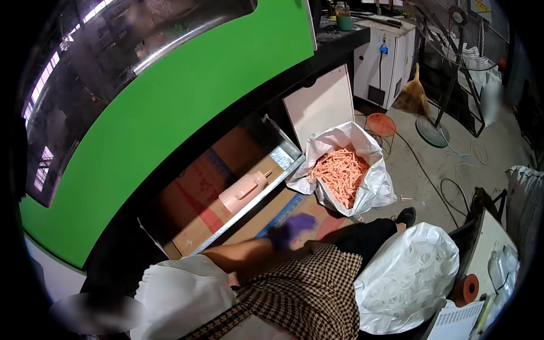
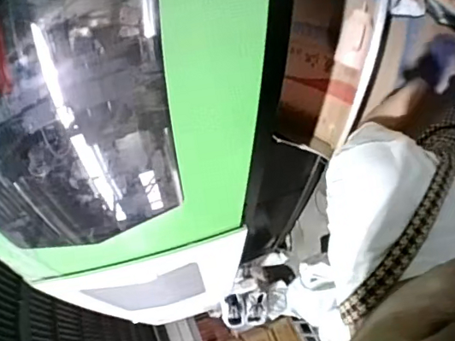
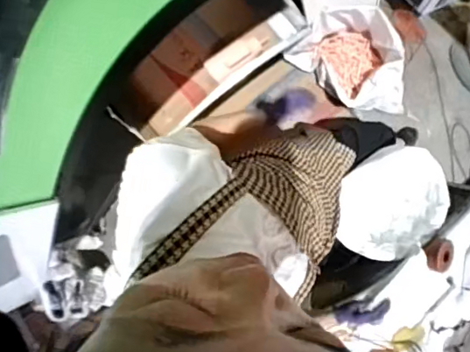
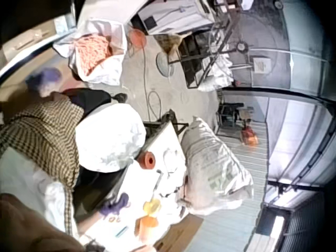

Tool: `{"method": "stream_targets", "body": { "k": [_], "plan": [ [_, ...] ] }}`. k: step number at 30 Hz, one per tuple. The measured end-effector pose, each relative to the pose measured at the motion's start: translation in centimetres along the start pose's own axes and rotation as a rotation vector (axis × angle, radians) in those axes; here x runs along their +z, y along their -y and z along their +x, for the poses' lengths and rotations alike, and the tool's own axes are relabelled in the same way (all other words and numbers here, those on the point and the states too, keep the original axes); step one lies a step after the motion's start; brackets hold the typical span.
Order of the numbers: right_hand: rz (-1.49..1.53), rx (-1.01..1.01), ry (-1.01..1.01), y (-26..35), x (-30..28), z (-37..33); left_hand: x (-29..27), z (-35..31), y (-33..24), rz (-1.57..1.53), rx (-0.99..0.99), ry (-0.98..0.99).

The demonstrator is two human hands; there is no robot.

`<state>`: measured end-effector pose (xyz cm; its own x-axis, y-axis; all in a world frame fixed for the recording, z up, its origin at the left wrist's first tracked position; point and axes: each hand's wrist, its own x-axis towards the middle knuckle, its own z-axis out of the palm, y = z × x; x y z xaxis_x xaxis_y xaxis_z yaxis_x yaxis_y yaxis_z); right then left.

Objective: The person applies labels to large plastic containers by hand, removing labels from a sheet and placing them onto the center of each container one at a time.

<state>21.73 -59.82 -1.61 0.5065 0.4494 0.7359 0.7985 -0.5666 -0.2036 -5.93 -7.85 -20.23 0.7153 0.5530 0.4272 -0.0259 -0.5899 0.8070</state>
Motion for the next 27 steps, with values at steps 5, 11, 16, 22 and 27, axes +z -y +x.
{"method": "stream_targets", "body": {
  "k": [5,11,16,22,27],
  "plan": [
    [0.356,-0.461,0.415,6.3,9.4,6.6,-17.3,-18.4,8.5,1.117,-0.787,-0.137],
    [0.411,-0.312,0.477,8.3,10.9,5.0,-19.8,-18.7,7.3,0.196,-1.343,-0.787],
    [0.474,-0.326,0.536,9.5,12.4,5.5,-21.3,-18.1,10.6,-0.024,-1.296,-0.757],
    [0.524,-0.165,0.463,10.3,11.2,7.7,-17.7,-5.4,3.7,0.220,-0.623,-0.656],
    [0.765,0.008,0.625,10.0,16.8,6.2,-10.0,4.0,-7.6,-0.932,-0.588,-0.431]
  ]
}}
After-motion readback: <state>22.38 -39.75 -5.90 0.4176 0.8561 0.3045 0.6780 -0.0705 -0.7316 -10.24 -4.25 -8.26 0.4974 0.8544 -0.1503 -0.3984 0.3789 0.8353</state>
